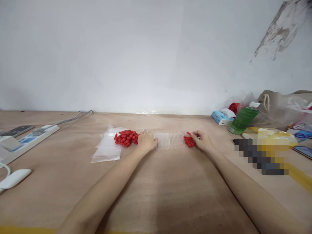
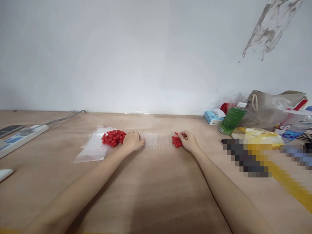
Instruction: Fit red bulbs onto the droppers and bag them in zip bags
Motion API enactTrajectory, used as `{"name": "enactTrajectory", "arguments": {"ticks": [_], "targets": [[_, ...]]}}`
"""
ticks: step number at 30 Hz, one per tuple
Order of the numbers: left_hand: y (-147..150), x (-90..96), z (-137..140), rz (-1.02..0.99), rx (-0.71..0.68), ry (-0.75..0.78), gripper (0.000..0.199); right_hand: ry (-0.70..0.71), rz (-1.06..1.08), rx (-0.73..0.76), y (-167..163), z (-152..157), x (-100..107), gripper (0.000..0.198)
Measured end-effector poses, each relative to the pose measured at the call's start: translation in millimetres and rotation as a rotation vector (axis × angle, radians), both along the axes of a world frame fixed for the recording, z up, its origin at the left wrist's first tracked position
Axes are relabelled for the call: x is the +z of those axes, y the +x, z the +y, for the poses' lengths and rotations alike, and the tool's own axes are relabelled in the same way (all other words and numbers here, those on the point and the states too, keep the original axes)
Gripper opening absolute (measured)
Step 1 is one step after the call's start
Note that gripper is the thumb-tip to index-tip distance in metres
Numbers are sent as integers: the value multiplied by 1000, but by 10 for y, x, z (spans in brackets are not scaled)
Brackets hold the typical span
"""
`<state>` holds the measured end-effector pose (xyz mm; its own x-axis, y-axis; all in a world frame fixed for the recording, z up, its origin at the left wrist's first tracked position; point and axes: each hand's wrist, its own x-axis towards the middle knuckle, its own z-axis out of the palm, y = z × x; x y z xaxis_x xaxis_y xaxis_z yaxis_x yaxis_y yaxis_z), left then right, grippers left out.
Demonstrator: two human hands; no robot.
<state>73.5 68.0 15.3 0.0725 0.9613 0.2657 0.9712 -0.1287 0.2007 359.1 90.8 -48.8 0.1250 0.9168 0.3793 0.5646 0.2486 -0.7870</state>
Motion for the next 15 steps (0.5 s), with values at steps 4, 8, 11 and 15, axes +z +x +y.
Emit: {"name": "enactTrajectory", "arguments": {"ticks": [4,8,11,15], "targets": [[74,25,2,84,63,-57,32,22,2,-13,-25,-19,23,35],[114,21,-8,127,70,-89,29,51,3,-33,-65,-52,60,33],[126,-1,0,127,69,-95,27,85,6,-61,-88,-68,67,36],[82,49,-40,95,28,-54,25,150,-16,-90,-129,-116,116,39]]}}
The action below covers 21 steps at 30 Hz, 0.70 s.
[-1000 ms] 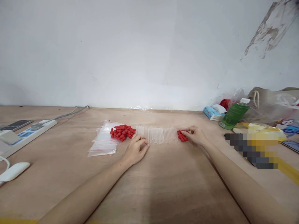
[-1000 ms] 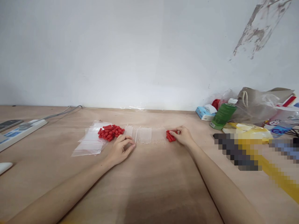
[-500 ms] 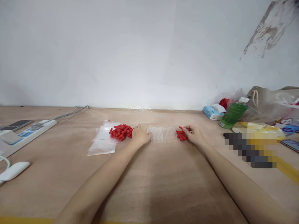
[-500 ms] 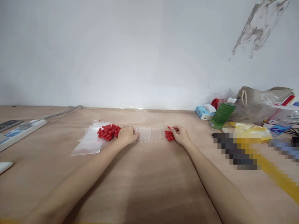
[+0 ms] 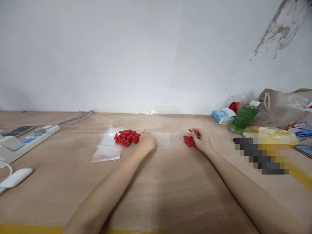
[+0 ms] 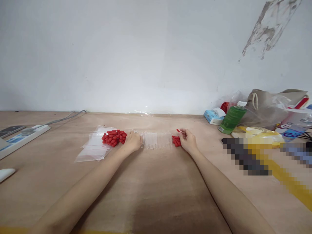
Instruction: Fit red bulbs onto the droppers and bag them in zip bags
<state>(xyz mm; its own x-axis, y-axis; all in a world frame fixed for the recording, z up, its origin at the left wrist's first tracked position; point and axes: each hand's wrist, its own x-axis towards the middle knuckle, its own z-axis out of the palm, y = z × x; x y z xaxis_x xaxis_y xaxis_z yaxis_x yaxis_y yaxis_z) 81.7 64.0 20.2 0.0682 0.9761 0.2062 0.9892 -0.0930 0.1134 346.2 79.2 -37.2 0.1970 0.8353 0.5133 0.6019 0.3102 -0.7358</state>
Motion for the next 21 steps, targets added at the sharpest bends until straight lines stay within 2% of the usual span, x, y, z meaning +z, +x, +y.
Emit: {"name": "enactTrajectory", "arguments": {"ticks": [3,6,9,12,16,21], "targets": [[-109,103,-135,-30,-88,61,24,115,-67,-10,-132,-110,111,34],[-278,146,-349,-162,-283,104,20,191,-89,133,-397,-301,238,24],[-449,41,-537,-316,-479,106,12,142,-138,351,-708,-531,306,17],[-555,-149,-610,-383,-606,163,14,58,-144,471,-933,-713,287,14],[-578,-316,-585,-369,-702,180,23,21,-159,556,-1035,-790,198,11],[-546,-336,-565,-352,-702,195,24,1,-152,552,-1039,-772,152,11]]}}
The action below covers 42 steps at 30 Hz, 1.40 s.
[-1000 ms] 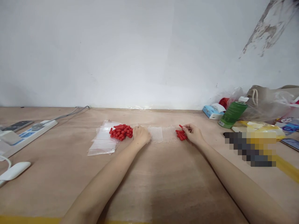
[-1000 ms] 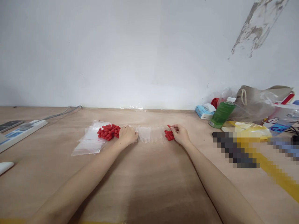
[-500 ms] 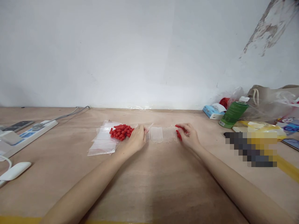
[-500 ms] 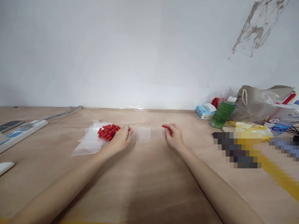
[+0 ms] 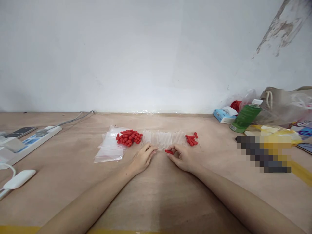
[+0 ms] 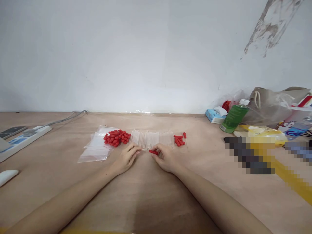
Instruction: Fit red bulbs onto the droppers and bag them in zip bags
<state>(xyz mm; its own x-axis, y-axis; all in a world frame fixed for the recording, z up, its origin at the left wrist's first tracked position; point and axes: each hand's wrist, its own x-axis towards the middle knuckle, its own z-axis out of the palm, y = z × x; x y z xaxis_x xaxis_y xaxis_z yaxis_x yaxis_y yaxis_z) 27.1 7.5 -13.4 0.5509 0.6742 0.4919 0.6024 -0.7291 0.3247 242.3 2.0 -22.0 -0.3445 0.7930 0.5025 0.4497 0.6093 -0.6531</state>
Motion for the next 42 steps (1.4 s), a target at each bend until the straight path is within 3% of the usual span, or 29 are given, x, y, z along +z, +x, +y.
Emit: {"name": "enactTrajectory", "arguments": {"ticks": [30,42], "targets": [[-21,36,-36,66,-153,105,29,129,-35,149,3,-6,-36,14],[64,-27,-52,65,-123,120,24,187,-140,145,-11,-4,0,13]]}}
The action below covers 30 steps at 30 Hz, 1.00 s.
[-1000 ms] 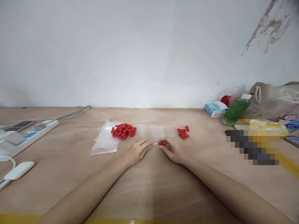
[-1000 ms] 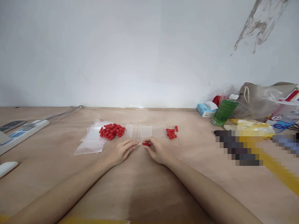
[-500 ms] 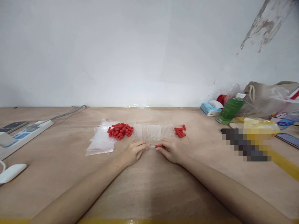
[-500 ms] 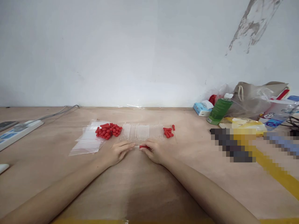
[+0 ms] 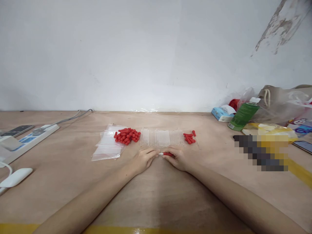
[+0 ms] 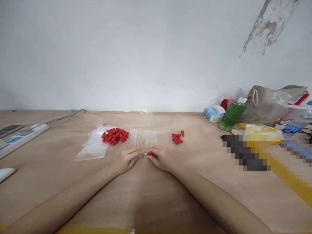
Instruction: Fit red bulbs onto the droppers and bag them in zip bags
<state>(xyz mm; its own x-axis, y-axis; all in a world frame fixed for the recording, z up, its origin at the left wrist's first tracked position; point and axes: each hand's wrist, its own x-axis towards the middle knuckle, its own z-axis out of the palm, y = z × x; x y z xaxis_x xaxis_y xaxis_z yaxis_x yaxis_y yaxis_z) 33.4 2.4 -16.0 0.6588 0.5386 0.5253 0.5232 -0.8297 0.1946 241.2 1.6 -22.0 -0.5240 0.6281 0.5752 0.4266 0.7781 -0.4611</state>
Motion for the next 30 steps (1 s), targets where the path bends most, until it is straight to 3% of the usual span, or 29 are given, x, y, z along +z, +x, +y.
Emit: {"name": "enactTrajectory", "arguments": {"ticks": [7,12,18,22,25,28,30], "targets": [[15,-41,29,15,6,-17,24,18,-31,17,-21,9,42,15],[29,-19,23,-26,28,-74,25,-106,63,67,9,34,68,15],[23,34,21,-198,120,-202,49,-352,481,-12,118,181,203,25],[15,43,17,-243,144,-207,38,-440,726,-201,444,389,470,31],[23,48,4,-198,135,-195,30,-340,742,-354,880,564,628,37],[36,55,-1,-144,121,-204,24,-229,563,-562,1300,720,569,41],[43,61,2,-114,117,-208,23,-257,387,-741,1470,801,418,37]]}}
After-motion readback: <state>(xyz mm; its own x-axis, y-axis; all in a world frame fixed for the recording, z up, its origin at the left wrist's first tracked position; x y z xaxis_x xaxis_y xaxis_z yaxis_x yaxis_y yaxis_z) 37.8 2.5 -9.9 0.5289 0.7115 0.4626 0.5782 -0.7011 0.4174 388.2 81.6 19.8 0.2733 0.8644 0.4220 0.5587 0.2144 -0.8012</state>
